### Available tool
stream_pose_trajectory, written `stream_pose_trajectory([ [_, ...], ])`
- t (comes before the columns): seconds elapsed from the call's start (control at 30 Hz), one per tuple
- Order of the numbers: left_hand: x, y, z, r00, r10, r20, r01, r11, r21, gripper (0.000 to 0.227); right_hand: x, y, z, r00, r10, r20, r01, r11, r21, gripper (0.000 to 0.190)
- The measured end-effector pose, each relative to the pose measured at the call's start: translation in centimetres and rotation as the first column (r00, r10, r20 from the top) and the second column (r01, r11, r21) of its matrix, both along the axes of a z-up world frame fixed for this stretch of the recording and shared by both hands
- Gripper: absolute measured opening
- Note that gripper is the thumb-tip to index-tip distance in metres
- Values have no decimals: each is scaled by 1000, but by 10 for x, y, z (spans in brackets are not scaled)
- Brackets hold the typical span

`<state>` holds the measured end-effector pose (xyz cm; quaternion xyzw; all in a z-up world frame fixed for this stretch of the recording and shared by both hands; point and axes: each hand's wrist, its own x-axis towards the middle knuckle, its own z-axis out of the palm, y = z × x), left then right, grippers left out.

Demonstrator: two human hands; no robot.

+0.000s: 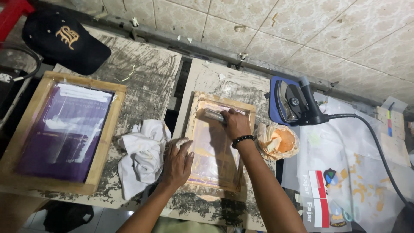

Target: The person uses a squeegee to spread orange ink across a screen printing frame. They repeatedly pull the ink across the mesh and occasionally wipe the squeegee with a white cloth.

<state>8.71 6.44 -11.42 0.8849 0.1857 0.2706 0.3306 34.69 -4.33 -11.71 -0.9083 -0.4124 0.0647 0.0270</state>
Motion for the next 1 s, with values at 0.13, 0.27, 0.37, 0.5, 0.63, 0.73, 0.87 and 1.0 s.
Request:
stream_pose_trajectory([
  [0.13,2,3,8,1000,-24,17,25,999,-23,39,0,-9,-18,998,23,51,-19,998,-62,25],
  [0.27,-1,0,-6,1000,-18,6,17,1000,14,38,-42,-31,5,998,47,-32,-47,998,-31,21],
  [0.37,0,2,-20,999,-23,33,21,999,43,36,-66,-44,4,999,39,-36,-40,998,-41,21],
  [0.5,2,1,-21,998,-28,58,28,1000,6,35,-95,-61,0,998,-8,-60,6,999,-43,22],
  [0.63,0,0,-33,998,-22,57,21,1000,20,36,-120,-80,-14,995,-55,-78,50,997,-58,25],
  [0.73,-1,1,-30,997,-34,73,33,999,15,37,-138,-88,-33,992,-112,-57,109,992,-64,26],
  [0.87,0,1,-31,992,-35,121,37,999,-10,40,-167,-74,-32,960,-261,-105,256,965,-65,24],
  [1.0,0,1,-43,989,-5,150,16,997,-70,46,-159,-39,-20,873,-388,-296,405,914,-5,43],
])
